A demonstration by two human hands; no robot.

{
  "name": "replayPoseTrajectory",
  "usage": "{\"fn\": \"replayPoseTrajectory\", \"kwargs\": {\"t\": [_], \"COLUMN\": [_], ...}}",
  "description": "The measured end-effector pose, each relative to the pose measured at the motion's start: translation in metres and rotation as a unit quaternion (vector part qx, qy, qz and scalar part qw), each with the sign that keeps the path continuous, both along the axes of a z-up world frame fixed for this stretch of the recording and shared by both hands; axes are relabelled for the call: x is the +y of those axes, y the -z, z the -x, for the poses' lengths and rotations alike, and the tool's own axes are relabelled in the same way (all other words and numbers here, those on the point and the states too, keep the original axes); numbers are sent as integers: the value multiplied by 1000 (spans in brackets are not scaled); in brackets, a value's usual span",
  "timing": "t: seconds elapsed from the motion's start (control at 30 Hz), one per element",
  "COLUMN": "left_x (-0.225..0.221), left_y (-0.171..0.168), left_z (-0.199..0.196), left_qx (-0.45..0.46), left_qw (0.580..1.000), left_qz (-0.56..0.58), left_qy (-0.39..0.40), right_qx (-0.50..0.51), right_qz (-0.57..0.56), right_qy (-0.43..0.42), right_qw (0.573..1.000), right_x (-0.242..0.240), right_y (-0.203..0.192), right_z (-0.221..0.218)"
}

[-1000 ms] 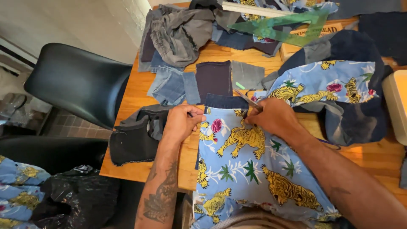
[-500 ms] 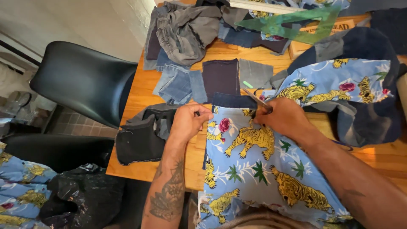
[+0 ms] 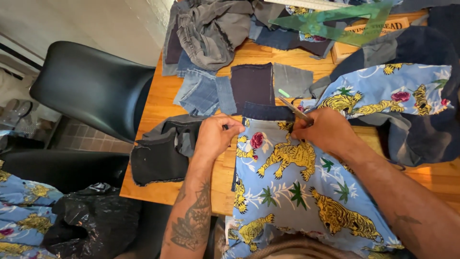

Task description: Cutting patterns from a tiger-printed fabric and arranging various textile scraps on a wooden workbench.

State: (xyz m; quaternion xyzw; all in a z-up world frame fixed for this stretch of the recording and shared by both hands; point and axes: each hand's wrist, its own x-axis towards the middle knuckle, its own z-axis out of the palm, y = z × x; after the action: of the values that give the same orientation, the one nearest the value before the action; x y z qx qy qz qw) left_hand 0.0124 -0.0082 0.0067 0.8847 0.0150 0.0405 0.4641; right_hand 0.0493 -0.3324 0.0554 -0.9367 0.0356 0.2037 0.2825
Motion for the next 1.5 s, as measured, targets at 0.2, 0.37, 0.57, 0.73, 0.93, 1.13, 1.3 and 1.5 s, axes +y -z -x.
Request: {"fn": "replayPoseTrajectory", "kwargs": {"t": [0.2, 0.37, 0.57, 0.73, 0.93, 1.13, 1.3, 1.5], "left_x": [1, -2, -6, -9, -16, -76, -131, -122], "left_y": [5, 11, 3, -6, -15, -48, -44, 2], "left_z": [-3, -3, 2, 3, 2, 16, 11, -13], "left_qx": [21, 55, 56, 78, 91, -1, -54, -41], "left_qw": [999, 995, 996, 995, 988, 966, 972, 972], "left_qz": [-31, -65, -26, -6, -118, -256, -195, -182], "left_qy": [-8, -53, -64, -60, -47, -17, 119, 141], "right_qx": [3, -2, -11, -21, -31, -57, -75, -81], "right_qz": [-8, 4, 15, 41, 39, 31, 34, 29], "right_qy": [-2, -13, -25, -37, -55, -73, -81, -95], "right_qw": [1000, 1000, 1000, 998, 997, 995, 993, 992], "right_x": [3, 4, -4, -9, -12, -17, -19, -30], "right_y": [2, -6, 1, 2, -13, -3, 11, 27], "right_z": [-1, 1, -3, -3, 7, 5, 0, -4]}}
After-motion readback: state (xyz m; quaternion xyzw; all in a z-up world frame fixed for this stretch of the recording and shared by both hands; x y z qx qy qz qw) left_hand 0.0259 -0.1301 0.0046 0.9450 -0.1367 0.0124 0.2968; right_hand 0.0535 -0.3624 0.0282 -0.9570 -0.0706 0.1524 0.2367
